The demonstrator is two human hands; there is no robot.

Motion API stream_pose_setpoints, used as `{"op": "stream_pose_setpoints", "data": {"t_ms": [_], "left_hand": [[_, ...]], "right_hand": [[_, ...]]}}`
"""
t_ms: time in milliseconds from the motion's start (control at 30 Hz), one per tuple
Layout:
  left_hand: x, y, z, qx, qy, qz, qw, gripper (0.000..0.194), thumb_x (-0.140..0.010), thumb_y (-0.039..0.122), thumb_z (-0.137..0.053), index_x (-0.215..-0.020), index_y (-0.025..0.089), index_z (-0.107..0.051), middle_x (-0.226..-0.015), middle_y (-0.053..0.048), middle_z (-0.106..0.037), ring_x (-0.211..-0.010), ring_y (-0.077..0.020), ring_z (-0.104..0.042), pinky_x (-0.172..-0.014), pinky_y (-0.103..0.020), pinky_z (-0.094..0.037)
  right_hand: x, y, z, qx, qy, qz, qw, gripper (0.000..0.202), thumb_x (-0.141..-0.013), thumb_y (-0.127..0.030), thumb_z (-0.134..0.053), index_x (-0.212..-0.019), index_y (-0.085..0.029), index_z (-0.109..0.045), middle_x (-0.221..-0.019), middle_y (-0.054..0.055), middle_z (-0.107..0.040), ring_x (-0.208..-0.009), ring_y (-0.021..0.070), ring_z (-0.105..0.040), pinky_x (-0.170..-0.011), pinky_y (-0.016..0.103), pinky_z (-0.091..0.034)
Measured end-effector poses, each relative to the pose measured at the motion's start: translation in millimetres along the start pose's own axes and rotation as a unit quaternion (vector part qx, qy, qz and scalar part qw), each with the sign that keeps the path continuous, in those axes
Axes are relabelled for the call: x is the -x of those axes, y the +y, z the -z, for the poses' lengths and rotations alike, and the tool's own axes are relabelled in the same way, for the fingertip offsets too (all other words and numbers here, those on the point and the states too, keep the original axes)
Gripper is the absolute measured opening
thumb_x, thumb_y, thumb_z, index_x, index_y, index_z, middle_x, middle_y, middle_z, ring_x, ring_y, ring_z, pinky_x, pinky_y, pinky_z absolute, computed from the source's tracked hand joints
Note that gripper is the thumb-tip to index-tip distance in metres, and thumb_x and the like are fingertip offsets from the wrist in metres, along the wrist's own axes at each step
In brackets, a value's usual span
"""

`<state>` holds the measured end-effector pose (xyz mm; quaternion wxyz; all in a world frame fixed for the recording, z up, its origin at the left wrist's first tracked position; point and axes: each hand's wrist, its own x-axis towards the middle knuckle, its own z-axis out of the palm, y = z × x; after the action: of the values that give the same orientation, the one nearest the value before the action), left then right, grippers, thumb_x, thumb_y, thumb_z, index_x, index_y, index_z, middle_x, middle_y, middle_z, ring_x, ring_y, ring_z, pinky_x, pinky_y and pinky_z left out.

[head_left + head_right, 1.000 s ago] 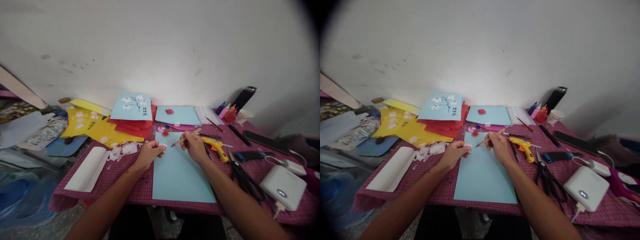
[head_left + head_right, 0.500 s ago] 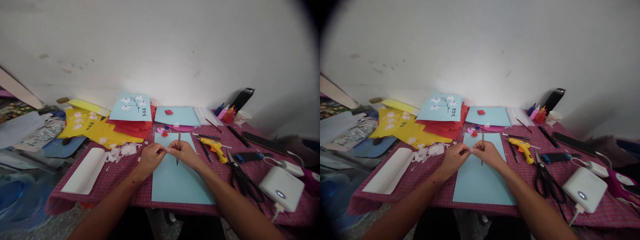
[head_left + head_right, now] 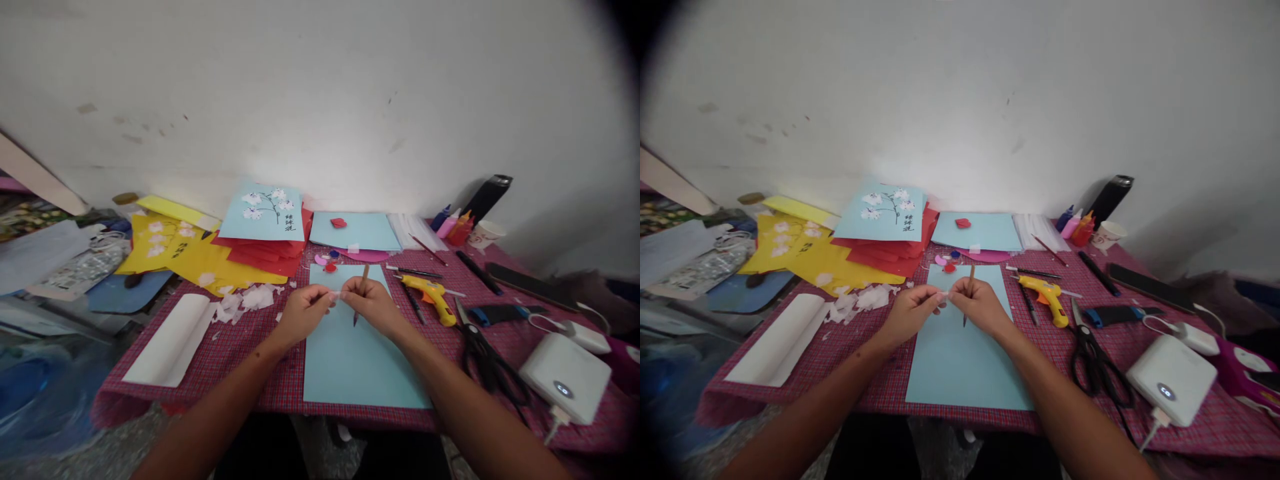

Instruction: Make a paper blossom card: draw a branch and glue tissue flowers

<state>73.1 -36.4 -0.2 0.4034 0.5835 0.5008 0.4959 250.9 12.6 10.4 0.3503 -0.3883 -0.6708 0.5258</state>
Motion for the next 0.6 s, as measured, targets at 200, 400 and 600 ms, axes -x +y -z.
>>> {"op": "stream_pose_setpoints", "data": {"t_ms": [200, 400, 600], "left_hand": [[-1.7, -1.1, -0.2, 0.020, 0.018, 0.018, 0.999, 0.024, -0.086, 0.039, -0.062, -0.085, 0.016, -0.070, -0.077, -0.004, -0.070, -0.070, -0.0146, -0.063, -0.066, -0.025, -0.052], [-3.1, -4.3, 1.5, 0.020, 0.034, 0.031, 0.999, 0.022, -0.086, 0.035, -0.060, -0.083, 0.016, -0.070, -0.075, -0.003, -0.069, -0.065, -0.0131, -0.062, -0.063, -0.024, -0.050], [-3.3, -2.4, 1.1, 0.036, 0.040, 0.039, 0.998, 0.024, -0.085, 0.039, -0.062, -0.081, 0.016, -0.069, -0.073, -0.004, -0.069, -0.065, -0.0145, -0.063, -0.062, -0.025, -0.050]], "right_hand": [[-0.4, -5.1, 3.0, 0.007, 0.015, -0.011, 1.000, 0.025, -0.076, -0.042, -0.064, -0.070, -0.019, -0.054, -0.057, -0.006, -0.042, -0.050, 0.0095, -0.038, -0.045, 0.023, -0.032], [-1.7, -3.6, 4.4, 0.009, 0.023, -0.026, 0.999, 0.024, -0.076, -0.041, -0.064, -0.070, -0.019, -0.055, -0.058, -0.006, -0.043, -0.050, 0.0099, -0.039, -0.046, 0.023, -0.032], [-2.0, 1.1, 5.6, 0.006, 0.002, -0.013, 1.000, 0.030, -0.079, -0.047, -0.066, -0.079, -0.018, -0.060, -0.062, -0.005, -0.045, -0.054, 0.0097, -0.039, -0.049, 0.024, -0.031]]}}
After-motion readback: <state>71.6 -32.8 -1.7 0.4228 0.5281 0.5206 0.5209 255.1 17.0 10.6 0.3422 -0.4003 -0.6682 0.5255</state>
